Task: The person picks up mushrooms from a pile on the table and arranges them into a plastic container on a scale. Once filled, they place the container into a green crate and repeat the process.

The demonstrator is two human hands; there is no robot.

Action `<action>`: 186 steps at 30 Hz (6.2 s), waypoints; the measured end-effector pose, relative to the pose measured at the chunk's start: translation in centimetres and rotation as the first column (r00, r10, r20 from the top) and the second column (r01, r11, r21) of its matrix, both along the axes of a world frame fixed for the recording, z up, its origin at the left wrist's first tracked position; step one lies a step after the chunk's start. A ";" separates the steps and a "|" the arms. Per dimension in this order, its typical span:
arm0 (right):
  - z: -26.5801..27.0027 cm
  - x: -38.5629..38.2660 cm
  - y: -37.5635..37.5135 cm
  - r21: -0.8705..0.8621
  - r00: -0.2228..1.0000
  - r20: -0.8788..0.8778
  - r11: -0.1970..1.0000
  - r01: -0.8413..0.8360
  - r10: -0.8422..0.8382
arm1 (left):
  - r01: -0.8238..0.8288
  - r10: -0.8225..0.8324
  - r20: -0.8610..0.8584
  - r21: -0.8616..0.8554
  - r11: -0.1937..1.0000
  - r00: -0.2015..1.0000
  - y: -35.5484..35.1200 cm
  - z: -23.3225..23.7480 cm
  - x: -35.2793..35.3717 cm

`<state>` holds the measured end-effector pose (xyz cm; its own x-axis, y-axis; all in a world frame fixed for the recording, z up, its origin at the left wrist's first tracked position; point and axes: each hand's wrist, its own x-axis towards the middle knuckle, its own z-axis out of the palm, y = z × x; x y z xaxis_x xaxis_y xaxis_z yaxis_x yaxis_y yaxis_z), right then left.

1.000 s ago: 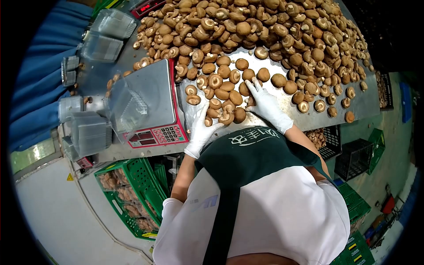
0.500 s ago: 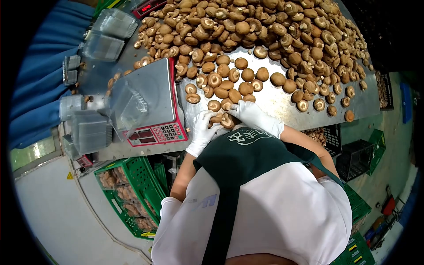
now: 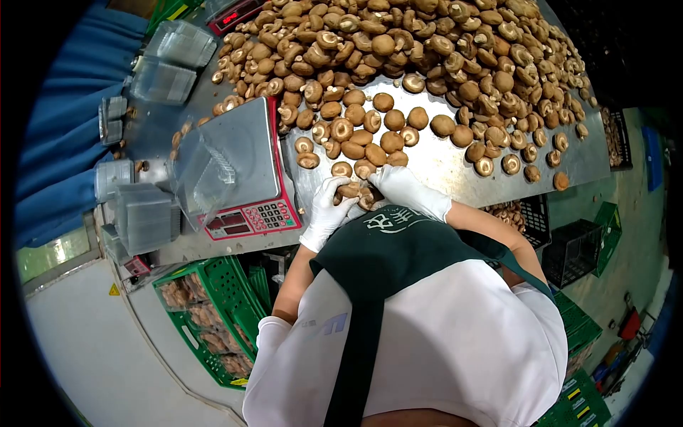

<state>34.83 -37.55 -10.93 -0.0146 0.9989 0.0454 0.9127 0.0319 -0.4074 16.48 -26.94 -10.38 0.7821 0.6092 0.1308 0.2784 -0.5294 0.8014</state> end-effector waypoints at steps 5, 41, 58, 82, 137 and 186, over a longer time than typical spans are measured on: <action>1.7 0.3 0.2 -0.237 0.987 -0.162 0.971 -0.043 0.004 | -0.035 0.035 0.015 0.012 0.999 0.999 -0.5 0.4 0.2; 8.6 9.3 -13.5 -0.598 0.588 -0.249 0.600 0.532 -0.769 | -0.148 0.217 -0.463 0.182 0.972 0.859 -0.7 2.6 -0.3; 0.9 3.6 2.3 -0.099 0.938 -0.077 0.939 0.330 -0.337 | -0.005 0.007 -0.254 0.008 1.000 0.967 4.1 0.1 6.2; 5.1 2.0 0.8 -0.152 0.671 -0.663 0.937 0.315 -0.333 | 0.001 -0.018 -0.089 -0.182 0.983 0.996 1.3 3.1 3.7; 2.7 -1.6 12.3 -0.110 0.844 0.250 0.852 0.512 -0.475 | -0.301 0.360 -0.069 0.416 0.858 0.930 24.6 8.9 -18.2; 13.1 -13.9 29.2 0.267 0.831 -0.548 0.922 0.280 -0.094 | -0.714 0.698 0.251 -0.037 0.699 0.670 25.4 11.4 -22.4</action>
